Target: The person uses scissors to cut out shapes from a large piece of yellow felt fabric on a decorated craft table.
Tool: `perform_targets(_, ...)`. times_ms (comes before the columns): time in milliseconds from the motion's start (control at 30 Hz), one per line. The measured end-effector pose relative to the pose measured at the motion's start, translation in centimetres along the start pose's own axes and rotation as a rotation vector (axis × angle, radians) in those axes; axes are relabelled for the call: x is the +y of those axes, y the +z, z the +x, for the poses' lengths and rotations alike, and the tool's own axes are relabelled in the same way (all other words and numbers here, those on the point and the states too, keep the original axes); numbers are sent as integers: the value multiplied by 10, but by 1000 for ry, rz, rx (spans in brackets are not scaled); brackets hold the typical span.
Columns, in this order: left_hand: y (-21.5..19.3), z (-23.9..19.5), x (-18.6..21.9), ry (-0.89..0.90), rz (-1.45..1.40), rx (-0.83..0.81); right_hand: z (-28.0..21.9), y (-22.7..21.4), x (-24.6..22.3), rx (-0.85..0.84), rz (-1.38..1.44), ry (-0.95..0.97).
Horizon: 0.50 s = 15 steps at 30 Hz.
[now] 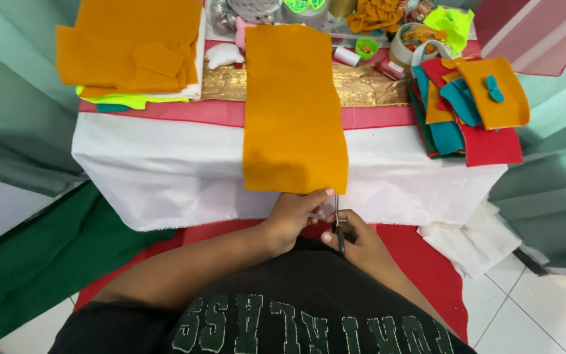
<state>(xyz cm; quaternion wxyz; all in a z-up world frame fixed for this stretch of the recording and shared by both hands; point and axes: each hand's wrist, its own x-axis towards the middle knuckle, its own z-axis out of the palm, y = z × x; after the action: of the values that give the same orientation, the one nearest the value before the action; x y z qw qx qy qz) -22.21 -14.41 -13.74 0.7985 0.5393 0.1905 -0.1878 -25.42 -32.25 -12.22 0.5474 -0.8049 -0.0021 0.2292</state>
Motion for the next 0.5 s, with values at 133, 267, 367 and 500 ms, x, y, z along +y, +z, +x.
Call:
perform_targets(133,-1,7,-11,21,44,6,-3,0,-3,51,107,-64)
perform_targets(267,3,2,-6,30,26,-8,-4,-1,-6,85,159,-73)
perform_targets(367,4,1,-4,32,15,-6,-4,1,-4,105,169,-84)
perform_targets(500,1,6,-12,33,25,-19,-6,0,-6,114,237,-80)
